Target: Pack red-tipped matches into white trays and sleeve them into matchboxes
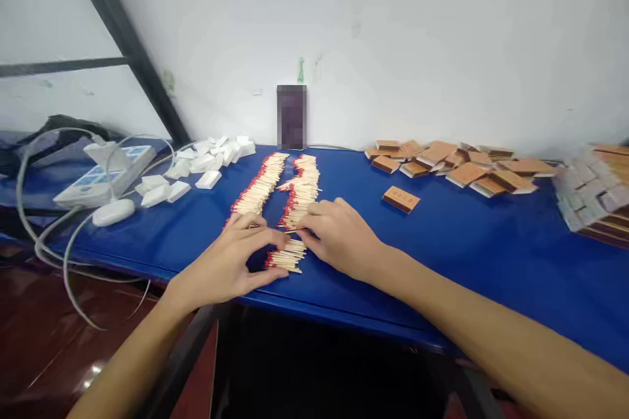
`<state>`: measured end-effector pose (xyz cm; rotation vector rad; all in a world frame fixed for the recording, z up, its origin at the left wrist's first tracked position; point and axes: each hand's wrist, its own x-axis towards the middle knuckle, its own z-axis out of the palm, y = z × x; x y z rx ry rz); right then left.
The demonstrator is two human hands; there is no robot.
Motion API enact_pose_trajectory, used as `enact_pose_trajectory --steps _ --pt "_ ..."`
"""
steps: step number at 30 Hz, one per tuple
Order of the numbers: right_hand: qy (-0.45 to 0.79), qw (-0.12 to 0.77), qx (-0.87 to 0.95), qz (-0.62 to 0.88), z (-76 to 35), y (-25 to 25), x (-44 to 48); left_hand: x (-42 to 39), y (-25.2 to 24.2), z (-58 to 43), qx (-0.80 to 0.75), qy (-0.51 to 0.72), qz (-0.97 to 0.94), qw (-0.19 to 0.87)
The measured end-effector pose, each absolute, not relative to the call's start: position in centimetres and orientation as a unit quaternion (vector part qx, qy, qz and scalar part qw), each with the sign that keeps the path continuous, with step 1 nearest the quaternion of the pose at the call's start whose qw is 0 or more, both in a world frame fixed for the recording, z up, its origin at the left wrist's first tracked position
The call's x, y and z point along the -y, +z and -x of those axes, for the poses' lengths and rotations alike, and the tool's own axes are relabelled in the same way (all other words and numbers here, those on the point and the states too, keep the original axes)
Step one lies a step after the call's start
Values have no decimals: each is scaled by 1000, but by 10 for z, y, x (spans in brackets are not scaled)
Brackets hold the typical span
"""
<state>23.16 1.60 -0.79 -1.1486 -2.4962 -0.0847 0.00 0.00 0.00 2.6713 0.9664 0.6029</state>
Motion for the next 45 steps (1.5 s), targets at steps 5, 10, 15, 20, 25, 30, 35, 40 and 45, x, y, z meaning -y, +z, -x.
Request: enact_pose_trajectory --steps 5,10,15,20,25,30,35,40,45 --pt "-21 190 897 398 -230 -6 -18 2 1 1 -313 217 -918 109" --pt "-24 192 900 390 -229 -6 -17 2 2 1 -302 233 -921 84" --pt "-37 193 908 370 -228 -6 -17 2 3 1 -313 237 -918 55" --pt "-59 203 913 349 -227 -6 -17 3 3 1 -312 238 -918 55" --pt "-67 193 910 362 -228 -5 -17 3 4 2 -307 231 -921 64" --pt "-42 169 912 371 -228 -1 -15 2 3 2 -307 225 -922 73" --pt "-3 159 913 375 -228 5 -11 2 3 2 -305 217 -924 79" --pt "-17 172 908 382 -227 7 -9 1 3 1 -314 201 -923 96" --pt "-47 160 901 400 -227 5 -13 2 3 1 -322 199 -919 104"
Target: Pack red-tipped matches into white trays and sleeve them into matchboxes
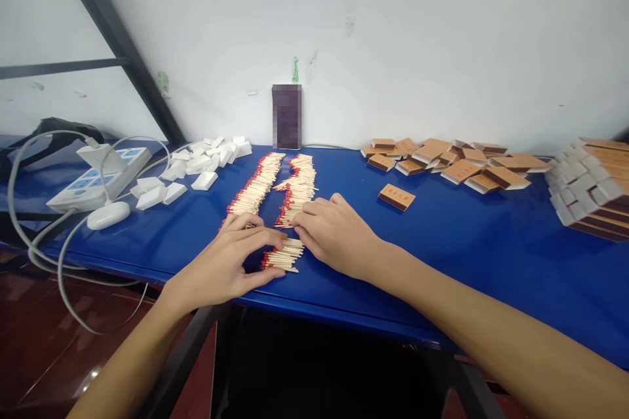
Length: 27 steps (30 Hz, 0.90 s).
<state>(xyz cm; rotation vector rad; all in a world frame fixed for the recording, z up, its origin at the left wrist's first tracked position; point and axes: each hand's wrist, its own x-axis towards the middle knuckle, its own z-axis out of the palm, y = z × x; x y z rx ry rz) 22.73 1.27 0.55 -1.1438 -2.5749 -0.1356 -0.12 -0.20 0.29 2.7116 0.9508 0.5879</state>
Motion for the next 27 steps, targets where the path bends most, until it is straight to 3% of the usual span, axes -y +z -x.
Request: enact_pose_trajectory --steps 27 --pt "-56 167 901 396 -228 2 -13 2 5 2 -321 197 -922 90"
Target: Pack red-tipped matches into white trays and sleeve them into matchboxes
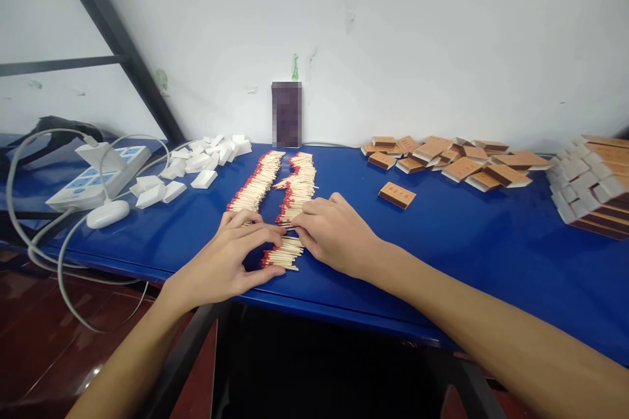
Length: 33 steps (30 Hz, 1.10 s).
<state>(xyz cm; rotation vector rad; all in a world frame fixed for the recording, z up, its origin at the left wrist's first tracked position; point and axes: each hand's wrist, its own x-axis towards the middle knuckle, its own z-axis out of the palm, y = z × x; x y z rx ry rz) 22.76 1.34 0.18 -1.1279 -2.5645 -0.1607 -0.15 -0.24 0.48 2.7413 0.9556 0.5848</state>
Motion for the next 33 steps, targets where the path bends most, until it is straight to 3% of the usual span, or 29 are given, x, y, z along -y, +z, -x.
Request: enact_pose_trajectory --steps 33 --pt "-4 172 892 419 -226 2 -13 3 6 1 -321 185 -924 94"
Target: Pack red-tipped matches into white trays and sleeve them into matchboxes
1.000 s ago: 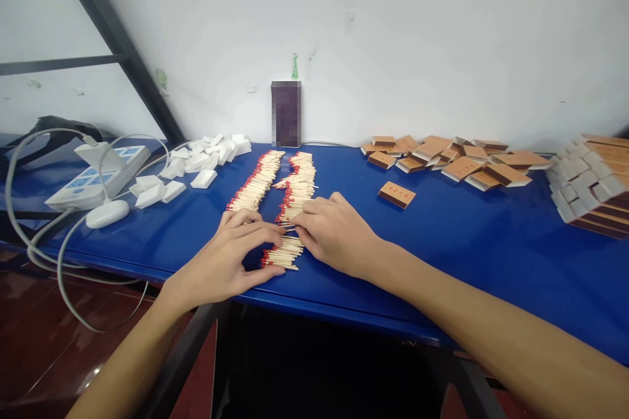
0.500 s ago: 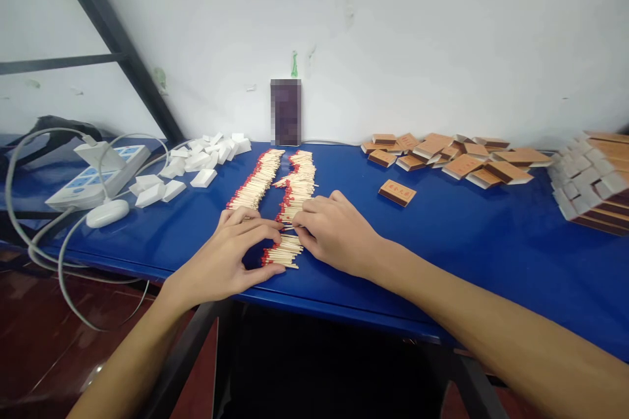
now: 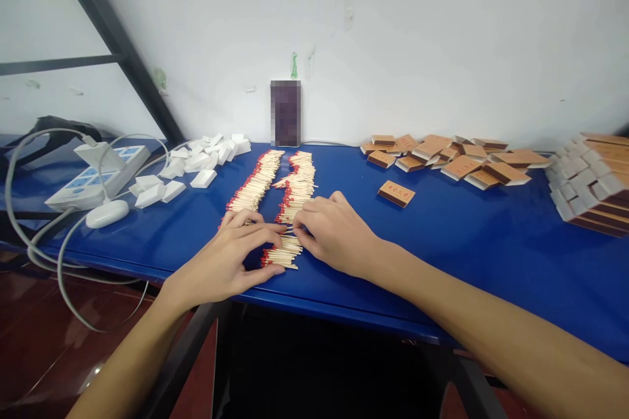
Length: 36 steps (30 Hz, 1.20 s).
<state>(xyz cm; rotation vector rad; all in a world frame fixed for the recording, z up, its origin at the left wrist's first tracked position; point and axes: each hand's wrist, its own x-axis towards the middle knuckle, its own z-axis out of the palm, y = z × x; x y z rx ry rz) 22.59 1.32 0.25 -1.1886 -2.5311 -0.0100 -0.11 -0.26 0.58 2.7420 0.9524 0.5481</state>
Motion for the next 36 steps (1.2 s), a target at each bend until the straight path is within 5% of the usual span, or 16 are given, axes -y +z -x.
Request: enact_pose_trajectory --steps 10,36 --pt "74 201 881 422 -224 4 -10 1 5 2 -314 184 -927 91" --pt "-41 187 876 444 -228 -1 -15 1 4 2 -328 190 -921 87"
